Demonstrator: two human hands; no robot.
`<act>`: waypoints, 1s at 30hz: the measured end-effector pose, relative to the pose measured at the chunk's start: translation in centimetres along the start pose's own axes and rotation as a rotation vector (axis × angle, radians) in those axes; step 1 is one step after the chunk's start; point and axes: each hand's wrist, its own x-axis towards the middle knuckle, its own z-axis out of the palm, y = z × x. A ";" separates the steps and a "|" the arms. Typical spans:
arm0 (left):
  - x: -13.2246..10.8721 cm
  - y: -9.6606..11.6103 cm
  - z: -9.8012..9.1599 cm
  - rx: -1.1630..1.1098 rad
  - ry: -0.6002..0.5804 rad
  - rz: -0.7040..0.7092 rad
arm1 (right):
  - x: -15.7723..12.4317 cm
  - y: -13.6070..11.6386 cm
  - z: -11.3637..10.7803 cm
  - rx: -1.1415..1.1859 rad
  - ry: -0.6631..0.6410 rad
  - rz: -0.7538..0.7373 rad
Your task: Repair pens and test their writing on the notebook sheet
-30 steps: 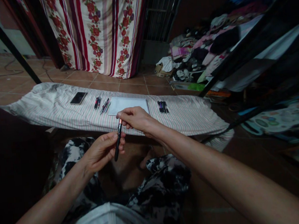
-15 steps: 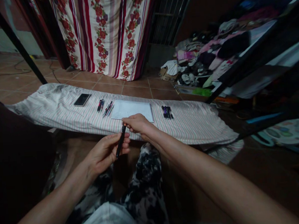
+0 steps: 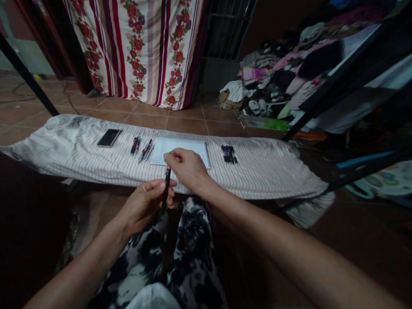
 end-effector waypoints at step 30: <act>13.6 -5.4 -6.3 0.761 0.381 0.288 | 5.3 12.9 1.9 0.429 0.425 0.304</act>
